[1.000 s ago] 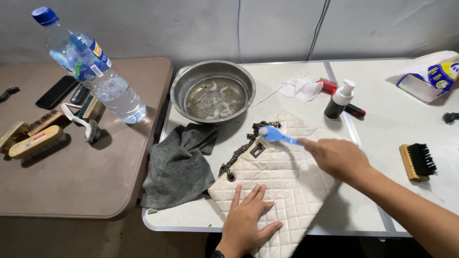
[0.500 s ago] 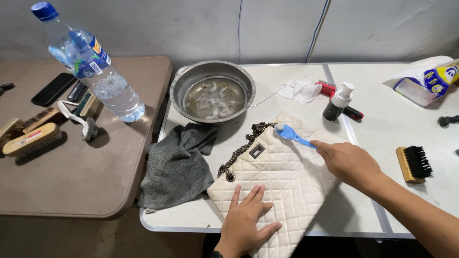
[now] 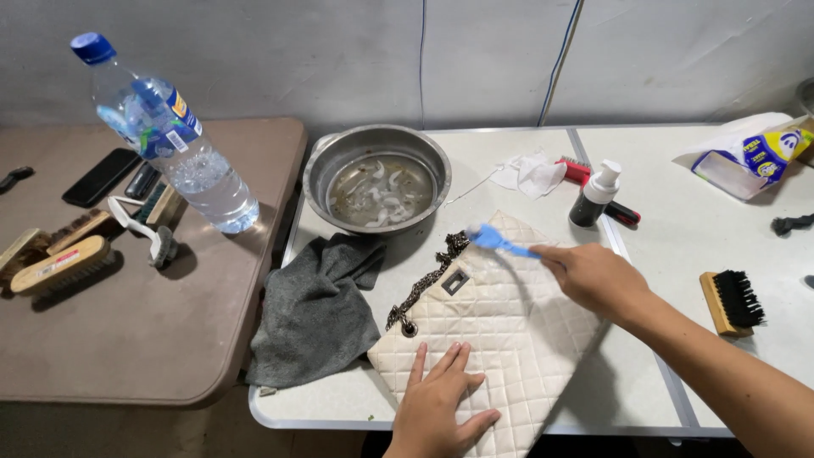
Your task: The person cleans a white quilted handbag on a table. They apply a white foam cleaner to the bag's surface and scrub it with a blue brush. Finally, they wipe the bag with a gray cloth to remove the foam and residue.
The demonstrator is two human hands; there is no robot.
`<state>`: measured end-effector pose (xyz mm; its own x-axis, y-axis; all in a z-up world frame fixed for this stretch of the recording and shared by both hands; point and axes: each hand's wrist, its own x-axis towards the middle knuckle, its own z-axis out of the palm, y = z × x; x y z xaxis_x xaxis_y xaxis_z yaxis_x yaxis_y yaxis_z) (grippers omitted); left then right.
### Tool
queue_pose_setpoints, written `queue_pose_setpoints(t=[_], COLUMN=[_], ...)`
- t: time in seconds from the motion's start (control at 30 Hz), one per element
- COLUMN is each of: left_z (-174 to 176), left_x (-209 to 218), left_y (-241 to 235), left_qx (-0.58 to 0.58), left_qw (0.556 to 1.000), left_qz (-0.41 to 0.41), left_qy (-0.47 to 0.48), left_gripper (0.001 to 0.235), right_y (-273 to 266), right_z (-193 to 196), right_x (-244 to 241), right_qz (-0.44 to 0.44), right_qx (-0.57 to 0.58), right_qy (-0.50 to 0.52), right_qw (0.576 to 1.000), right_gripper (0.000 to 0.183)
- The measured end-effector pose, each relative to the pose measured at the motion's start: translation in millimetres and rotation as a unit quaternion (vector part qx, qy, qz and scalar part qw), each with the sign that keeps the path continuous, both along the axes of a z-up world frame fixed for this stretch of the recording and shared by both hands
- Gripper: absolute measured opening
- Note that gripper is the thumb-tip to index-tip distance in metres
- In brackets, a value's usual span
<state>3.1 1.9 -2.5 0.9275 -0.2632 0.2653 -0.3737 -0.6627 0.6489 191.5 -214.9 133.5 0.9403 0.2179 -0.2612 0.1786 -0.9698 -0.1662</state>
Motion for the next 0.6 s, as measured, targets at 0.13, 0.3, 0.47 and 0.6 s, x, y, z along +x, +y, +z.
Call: queue_pose_setpoints(t=[0.13,0.3,0.47,0.6], left_z=[7,12,9,7], left_x=[5,-3,1,-1], left_y=[0,-1,-2,-2], left_qx=[0.001,0.004,0.002,0.01], left_qw=[1.0,0.999,1.0,1.0], left_qz=[0.002,0.001,0.008,0.012], left_qy=[0.003,0.032,0.007,-0.004], left_gripper=[0.047,0.049,0.048,0.049], right_y=[-14,-11,-21,-8], right_z=[-5,7,-9,14], right_x=[21,24,43,30], right_qz=[-0.056,-0.098,0.003,-0.041], right_qx=[-0.007,-0.008,-0.005,-0.085], right_qy=[-0.019,0.011,0.004,0.005], right_qw=[0.998,0.995,1.0,0.996], right_gripper=[0.045,0.045,0.041,0.044])
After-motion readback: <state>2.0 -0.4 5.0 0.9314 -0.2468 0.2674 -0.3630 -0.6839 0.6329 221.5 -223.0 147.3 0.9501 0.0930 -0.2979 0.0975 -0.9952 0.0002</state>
